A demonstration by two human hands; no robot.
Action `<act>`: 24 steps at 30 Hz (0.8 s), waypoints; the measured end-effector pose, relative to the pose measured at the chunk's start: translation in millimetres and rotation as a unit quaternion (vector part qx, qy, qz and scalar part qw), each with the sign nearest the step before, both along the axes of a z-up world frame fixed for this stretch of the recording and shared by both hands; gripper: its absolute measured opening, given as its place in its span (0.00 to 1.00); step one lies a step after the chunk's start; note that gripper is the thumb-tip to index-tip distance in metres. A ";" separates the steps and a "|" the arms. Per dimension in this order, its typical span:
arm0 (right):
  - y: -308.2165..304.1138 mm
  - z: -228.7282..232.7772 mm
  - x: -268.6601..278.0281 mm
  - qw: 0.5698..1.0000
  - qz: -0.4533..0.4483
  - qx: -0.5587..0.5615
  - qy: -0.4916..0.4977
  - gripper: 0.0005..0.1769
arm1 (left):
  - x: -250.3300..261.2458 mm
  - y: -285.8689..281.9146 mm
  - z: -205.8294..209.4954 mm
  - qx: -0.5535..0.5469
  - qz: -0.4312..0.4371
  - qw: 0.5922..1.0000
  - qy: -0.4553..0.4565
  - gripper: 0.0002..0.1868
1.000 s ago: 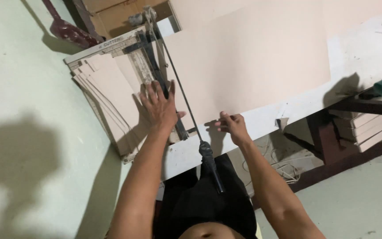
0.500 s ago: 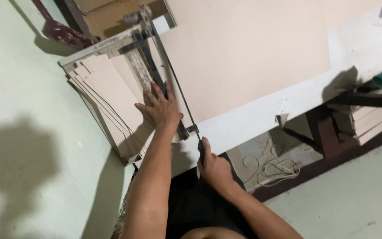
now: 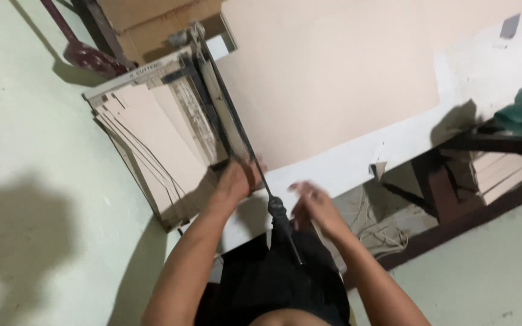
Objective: The person uses a manual paper cutter to trim a large sheet of light-colored cardboard. They repeatedly align the sheet against the guide, pull down the cutting arm to slice off a strip, and remove the cut piece. The process is repeated multiple times throughout the clip.
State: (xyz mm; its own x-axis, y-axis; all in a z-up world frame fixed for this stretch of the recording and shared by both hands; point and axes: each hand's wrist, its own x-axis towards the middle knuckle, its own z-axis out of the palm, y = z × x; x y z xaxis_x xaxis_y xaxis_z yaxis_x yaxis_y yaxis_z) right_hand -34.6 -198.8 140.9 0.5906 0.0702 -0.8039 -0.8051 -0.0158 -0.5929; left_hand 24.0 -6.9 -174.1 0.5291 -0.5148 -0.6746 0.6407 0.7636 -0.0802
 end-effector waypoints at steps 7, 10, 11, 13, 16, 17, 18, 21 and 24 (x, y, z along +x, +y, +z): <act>-52.9 -127.5 34.5 0.917 -0.387 0.073 0.066 0.31 | 18.2 54.7 227.5 -0.441 0.607 0.062 0.658 0.12; -65.9 -139.3 6.2 0.929 -0.369 -0.002 0.033 0.27 | 31.0 82.5 224.0 -0.486 0.627 0.015 0.608 0.08; -68.3 -135.0 -4.8 0.940 -0.335 -0.052 0.037 0.25 | 38.2 89.8 223.8 -0.512 0.623 -0.027 0.591 0.04; -50.7 -118.4 0.6 0.961 -0.272 -0.037 0.047 0.22 | 55.3 76.6 211.9 -0.541 0.618 -0.078 0.565 0.07; -30.7 -106.3 20.0 0.976 -0.211 -0.019 0.046 0.20 | 88.1 42.0 241.8 -0.603 0.620 -0.136 0.483 0.22; -24.8 -104.3 30.4 0.977 -0.210 -0.013 0.033 0.20 | 102.4 28.0 261.0 -0.639 0.626 -0.144 0.424 0.33; -27.9 -112.5 32.5 0.976 -0.214 -0.015 0.035 0.20 | 108.8 18.3 270.3 -0.636 0.627 -0.143 0.427 0.33; -34.4 -127.8 38.4 0.979 -0.204 -0.009 0.026 0.17 | 119.5 -4.6 278.5 -0.637 0.654 -0.175 0.369 0.54; -34.9 -120.7 41.2 0.993 -0.099 -0.047 0.049 0.29 | 113.8 -12.5 249.0 -0.631 0.694 -0.169 0.302 0.60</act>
